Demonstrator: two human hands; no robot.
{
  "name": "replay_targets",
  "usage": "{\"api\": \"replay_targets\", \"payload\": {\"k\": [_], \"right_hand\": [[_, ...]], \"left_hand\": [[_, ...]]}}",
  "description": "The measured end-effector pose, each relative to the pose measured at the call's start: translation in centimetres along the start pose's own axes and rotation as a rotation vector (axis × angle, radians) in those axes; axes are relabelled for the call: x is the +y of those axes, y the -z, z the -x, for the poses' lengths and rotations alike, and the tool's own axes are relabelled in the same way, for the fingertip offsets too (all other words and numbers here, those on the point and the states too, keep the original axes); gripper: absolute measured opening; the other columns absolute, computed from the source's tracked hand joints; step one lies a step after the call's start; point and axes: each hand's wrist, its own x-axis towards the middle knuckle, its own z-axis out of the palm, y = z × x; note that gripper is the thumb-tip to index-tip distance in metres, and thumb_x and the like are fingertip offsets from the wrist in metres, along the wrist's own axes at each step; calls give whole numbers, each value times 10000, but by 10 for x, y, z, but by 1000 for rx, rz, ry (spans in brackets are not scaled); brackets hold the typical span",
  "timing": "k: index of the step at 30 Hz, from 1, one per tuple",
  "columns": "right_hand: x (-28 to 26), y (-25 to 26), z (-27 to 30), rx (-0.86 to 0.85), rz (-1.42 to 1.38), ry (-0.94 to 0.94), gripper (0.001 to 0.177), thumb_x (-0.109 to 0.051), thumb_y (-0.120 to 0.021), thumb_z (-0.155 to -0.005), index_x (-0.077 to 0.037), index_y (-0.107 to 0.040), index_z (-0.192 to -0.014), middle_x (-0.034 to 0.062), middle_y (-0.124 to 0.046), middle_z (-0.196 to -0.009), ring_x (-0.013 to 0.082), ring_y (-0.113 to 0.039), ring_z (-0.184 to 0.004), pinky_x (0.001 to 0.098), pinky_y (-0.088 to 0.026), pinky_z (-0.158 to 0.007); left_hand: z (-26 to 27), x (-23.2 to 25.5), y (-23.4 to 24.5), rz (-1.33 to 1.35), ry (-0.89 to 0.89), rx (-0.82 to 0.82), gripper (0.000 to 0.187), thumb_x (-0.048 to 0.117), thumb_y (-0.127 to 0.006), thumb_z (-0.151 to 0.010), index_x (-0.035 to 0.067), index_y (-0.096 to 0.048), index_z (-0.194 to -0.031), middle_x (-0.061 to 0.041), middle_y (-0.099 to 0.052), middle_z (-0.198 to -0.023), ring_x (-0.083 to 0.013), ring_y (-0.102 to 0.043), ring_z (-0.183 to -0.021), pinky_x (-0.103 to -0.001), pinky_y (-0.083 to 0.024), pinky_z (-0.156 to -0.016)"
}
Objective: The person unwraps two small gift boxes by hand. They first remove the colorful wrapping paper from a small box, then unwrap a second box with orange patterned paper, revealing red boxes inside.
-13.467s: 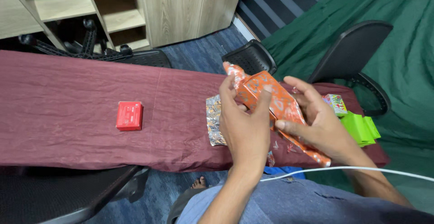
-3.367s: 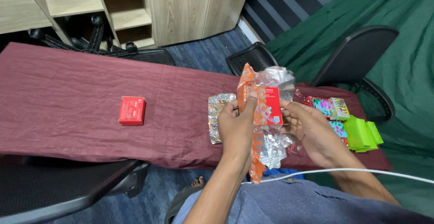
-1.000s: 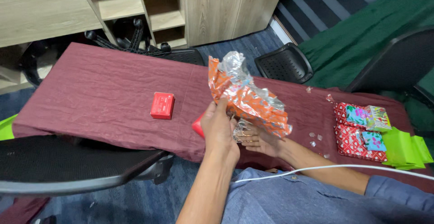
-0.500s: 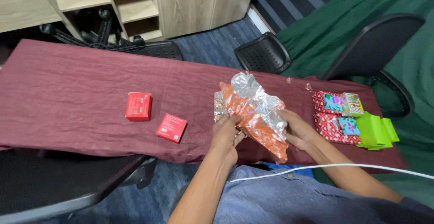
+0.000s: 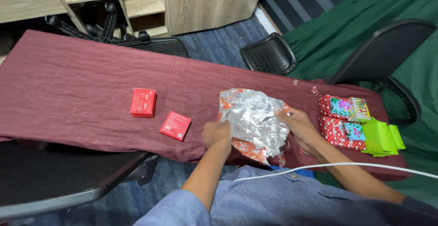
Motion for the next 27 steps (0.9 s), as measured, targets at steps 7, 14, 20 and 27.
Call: {"api": "replay_targets", "payload": {"k": [7,14,20,27], "right_hand": [[25,24,-37,269,149,-72,226,-270,-734,-945,-57,-764,-1013,-48,-620,-685,32,-404,-479,230,-246,-407],[21,27,-70,307,148,-48,266,-294,-736,-953,-38,-760,-1020,5,-659,-747,53,-490,-526,232,-348,-446],[-7,5,-56,403,437,415,242,-157,-734,-929,-36,-747,-1138,40,-752,-975,89,-660,-837,238,-527,-743],[-10,-55,16,-104,749,425,561,-194,-851,-684,-66,-665,-1198,113,-755,-1007,232,-727,-899,367,-549,-804]], "left_hand": [[-49,-60,-15,456,127,-130,167,61,-672,-808,-6,-759,-934,-158,-764,-919,-271,-724,-775,-461,-567,-689],[-80,-107,-39,805,404,-205,221,25,-743,-859,81,-700,-1069,-68,-712,-972,-209,-665,-852,-470,-583,-875],[-93,-116,-78,1044,466,-242,249,82,-677,-911,22,-658,-1152,-124,-754,-1033,-289,-764,-867,-435,-623,-781],[-50,-92,-70,646,446,-297,336,128,-749,-870,-27,-670,-1157,-195,-725,-1097,-330,-759,-851,-411,-623,-681]]}}
